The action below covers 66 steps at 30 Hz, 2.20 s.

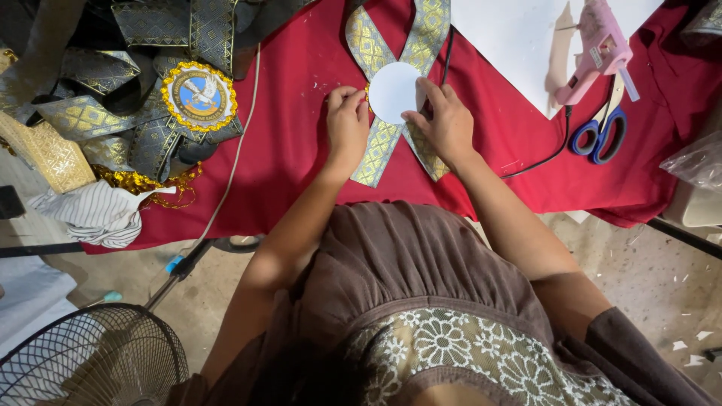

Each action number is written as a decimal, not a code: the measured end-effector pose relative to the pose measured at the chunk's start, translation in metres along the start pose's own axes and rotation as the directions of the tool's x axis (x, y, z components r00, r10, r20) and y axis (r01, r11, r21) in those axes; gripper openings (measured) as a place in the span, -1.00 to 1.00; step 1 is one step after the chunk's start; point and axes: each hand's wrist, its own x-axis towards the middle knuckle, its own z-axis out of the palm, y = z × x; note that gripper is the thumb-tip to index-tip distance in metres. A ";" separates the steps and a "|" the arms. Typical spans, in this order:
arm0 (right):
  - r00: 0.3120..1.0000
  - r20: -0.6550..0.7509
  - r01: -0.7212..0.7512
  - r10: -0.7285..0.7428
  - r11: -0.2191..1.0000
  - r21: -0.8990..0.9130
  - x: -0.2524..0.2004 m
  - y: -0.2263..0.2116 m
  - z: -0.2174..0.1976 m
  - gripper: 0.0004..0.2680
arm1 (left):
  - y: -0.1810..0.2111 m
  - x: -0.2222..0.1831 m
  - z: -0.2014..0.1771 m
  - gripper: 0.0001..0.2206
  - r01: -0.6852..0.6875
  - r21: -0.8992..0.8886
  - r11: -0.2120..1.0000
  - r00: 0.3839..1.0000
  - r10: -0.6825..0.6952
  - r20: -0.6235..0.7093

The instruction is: Assembling decorative award ribbons and medals using a glue gun to attach medallions and backing paper.

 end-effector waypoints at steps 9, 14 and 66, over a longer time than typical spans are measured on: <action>1.000 0.017 -0.014 0.014 1.000 0.027 0.002 -0.002 -0.003 -0.48 | -0.001 0.009 0.005 -0.91 0.115 -0.028 0.993 0.993 -0.115 0.024; 0.999 0.033 -0.029 0.027 0.999 0.042 0.002 -0.001 -0.004 -0.49 | -0.020 0.014 0.023 -0.94 0.156 -0.128 0.979 0.987 -0.159 -0.019; 0.971 0.159 -0.162 0.181 0.005 0.987 -0.056 -0.056 -0.169 -0.94 | 0.194 -0.020 -0.157 -0.81 0.393 -0.818 0.419 0.914 -0.083 0.397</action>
